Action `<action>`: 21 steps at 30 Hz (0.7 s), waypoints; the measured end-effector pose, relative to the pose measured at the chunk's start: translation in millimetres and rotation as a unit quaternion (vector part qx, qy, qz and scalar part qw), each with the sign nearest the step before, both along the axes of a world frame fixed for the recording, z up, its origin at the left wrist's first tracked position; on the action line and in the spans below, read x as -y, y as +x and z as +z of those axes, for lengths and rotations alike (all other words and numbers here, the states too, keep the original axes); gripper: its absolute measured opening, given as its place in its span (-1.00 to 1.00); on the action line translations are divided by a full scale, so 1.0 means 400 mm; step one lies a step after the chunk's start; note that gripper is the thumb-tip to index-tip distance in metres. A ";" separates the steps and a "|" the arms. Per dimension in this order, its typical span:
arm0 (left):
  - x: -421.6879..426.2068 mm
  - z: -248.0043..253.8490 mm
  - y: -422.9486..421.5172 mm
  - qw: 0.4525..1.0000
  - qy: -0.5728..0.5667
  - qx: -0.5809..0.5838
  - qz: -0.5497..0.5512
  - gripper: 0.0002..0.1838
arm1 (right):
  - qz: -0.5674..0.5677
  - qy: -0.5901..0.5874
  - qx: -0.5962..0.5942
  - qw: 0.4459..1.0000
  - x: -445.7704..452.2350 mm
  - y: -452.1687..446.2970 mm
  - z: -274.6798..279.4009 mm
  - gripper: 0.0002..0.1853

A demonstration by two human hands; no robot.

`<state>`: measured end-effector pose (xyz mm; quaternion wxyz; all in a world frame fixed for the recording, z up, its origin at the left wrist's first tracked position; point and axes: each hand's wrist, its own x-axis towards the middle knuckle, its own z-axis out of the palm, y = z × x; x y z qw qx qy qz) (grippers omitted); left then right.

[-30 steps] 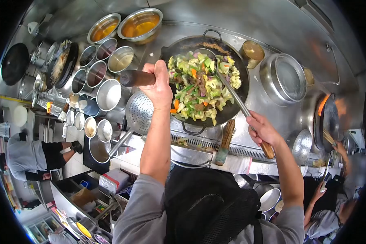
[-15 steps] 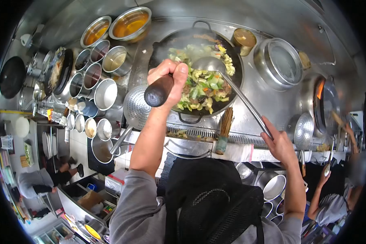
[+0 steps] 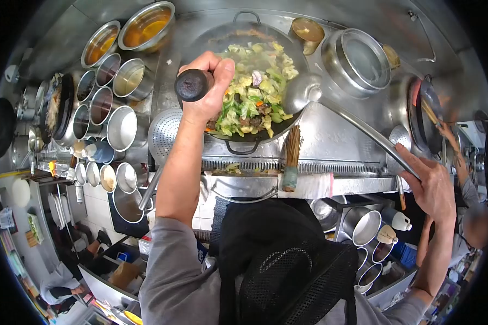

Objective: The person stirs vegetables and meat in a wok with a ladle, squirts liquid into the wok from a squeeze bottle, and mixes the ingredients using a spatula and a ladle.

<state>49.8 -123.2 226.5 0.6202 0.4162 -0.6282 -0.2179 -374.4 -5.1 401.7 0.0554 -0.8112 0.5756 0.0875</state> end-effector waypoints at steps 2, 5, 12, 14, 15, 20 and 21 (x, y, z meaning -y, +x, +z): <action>0.010 -0.007 0.004 1.000 -0.010 0.018 0.004 -0.60 | 0.017 0.018 -0.044 0.999 0.005 0.002 0.010 -0.33; 0.030 -0.013 0.000 0.999 -0.040 0.037 0.002 -0.59 | 0.033 0.068 -0.088 0.993 0.021 0.031 -0.017 -0.33; -0.004 0.040 -0.012 0.995 0.038 0.080 -0.054 -0.58 | 0.044 0.063 -0.028 0.997 0.017 -0.015 -0.375 -0.34; -0.020 0.053 -0.020 0.995 0.017 0.093 -0.044 -0.57 | 0.008 0.051 -0.007 0.999 -0.009 -0.007 -0.476 -0.33; -0.027 0.053 -0.018 0.994 0.033 0.088 -0.058 -0.56 | 0.001 0.049 0.022 0.999 -0.026 -0.009 -0.529 -0.31; -0.062 0.058 -0.063 0.992 -0.027 0.079 -0.097 -0.58 | -0.044 0.040 0.116 0.991 -0.066 0.032 -0.677 -0.29; -0.068 0.052 -0.066 0.989 -0.043 0.091 -0.108 -0.60 | -0.059 0.050 0.119 0.990 -0.069 0.049 -0.685 -0.29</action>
